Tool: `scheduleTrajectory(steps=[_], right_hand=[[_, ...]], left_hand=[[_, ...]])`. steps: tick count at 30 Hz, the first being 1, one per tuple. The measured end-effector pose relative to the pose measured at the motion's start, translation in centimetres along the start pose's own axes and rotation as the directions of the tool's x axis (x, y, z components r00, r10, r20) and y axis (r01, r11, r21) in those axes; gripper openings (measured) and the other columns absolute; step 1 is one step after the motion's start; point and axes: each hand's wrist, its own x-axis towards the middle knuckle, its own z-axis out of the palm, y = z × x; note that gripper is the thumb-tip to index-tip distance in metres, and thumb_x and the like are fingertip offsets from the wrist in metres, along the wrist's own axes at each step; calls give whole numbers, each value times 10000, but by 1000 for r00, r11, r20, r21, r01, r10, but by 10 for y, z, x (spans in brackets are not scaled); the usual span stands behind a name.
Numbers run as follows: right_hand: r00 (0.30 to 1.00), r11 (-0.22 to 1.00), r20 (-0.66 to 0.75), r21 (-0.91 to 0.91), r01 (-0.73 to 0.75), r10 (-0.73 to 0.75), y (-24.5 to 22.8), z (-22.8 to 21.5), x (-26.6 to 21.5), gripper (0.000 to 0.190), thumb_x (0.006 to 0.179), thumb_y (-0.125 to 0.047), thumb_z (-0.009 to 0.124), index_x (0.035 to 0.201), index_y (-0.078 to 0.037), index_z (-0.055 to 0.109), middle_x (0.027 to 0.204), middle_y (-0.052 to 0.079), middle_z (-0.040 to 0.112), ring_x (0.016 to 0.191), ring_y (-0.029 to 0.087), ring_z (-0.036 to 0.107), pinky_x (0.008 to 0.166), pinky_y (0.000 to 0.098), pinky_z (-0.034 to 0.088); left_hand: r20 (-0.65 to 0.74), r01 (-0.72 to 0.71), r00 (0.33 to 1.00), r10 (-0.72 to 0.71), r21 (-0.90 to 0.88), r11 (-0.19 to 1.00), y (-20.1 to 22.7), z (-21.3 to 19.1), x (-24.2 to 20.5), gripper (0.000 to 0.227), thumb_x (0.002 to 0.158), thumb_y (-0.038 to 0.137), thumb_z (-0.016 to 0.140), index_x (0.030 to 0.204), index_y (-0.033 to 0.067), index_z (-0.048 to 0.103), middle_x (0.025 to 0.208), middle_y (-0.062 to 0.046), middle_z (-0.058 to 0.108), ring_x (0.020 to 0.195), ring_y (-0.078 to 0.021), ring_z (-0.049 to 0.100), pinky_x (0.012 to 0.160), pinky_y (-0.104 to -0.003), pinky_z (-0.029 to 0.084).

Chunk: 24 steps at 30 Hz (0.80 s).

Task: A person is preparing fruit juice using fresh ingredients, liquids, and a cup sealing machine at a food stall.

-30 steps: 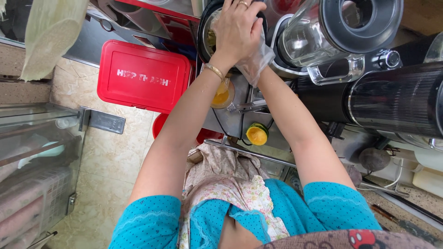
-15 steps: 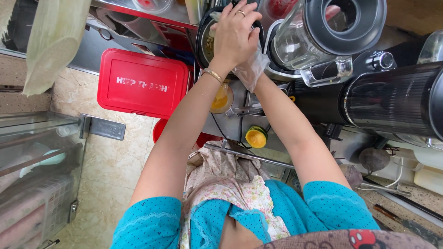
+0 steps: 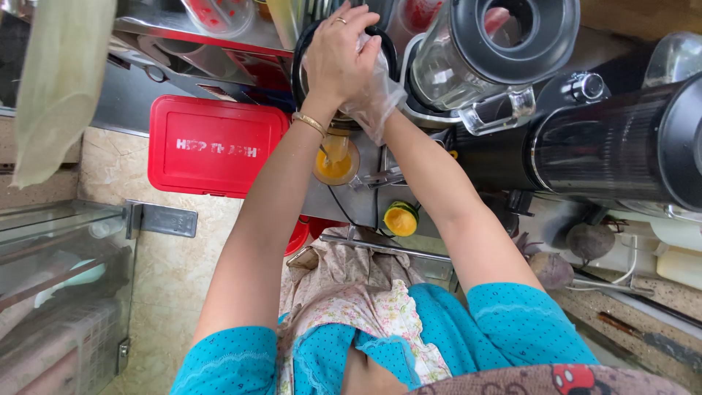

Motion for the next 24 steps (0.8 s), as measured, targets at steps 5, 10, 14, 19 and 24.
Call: scheduleTrajectory(steps=[5,10,14,19,24], right_hand=[[986,675,-166,731,98,37,27,1,-21,346,1164,-214,437,1471,-59,465,1396,67,558,1307,207,550,1143,382,460],[987,992,-142,116,-52,68,10,10,-40,470,1136,-186,438,1577,-90,307,1577,53,398,1468,209,396,1238,359,324],[986,663,18,-738,124,-165,-31,-14,-47,438,940,-200,723,1346,-130,575,1338,22,602,1320,216,512,1190,391,375],[984,678,-106,-735,21,-146,-65,-29,-64,458,904,-191,747,1325,-121,581,1312,34,613,1281,215,535,1144,378,405],[980,728,-147,-686,-4,-133,-78,-23,-74,479,868,-181,771,1304,-111,587,1285,46,624,1242,215,558,1098,366,435]], left_hand=[[121,-89,989,83,46,995,12,9,-6,299,967,260,671,1210,92,722,1343,-122,682,1349,-356,544,1159,-504,361],[-12,-117,993,118,71,991,13,0,-35,363,1026,207,591,1347,83,704,1547,-162,545,1489,-396,422,1240,-559,249],[42,-98,994,97,9,995,-5,3,-22,355,1091,219,581,1390,56,680,1550,-182,557,1495,-414,437,1246,-555,269],[193,-123,975,112,45,991,-3,22,-3,385,991,187,649,1346,53,708,1491,-159,645,1455,-415,524,1245,-556,295],[241,-200,957,161,147,969,32,26,-19,385,926,148,641,1290,59,729,1519,-154,629,1480,-414,495,1236,-592,274]])
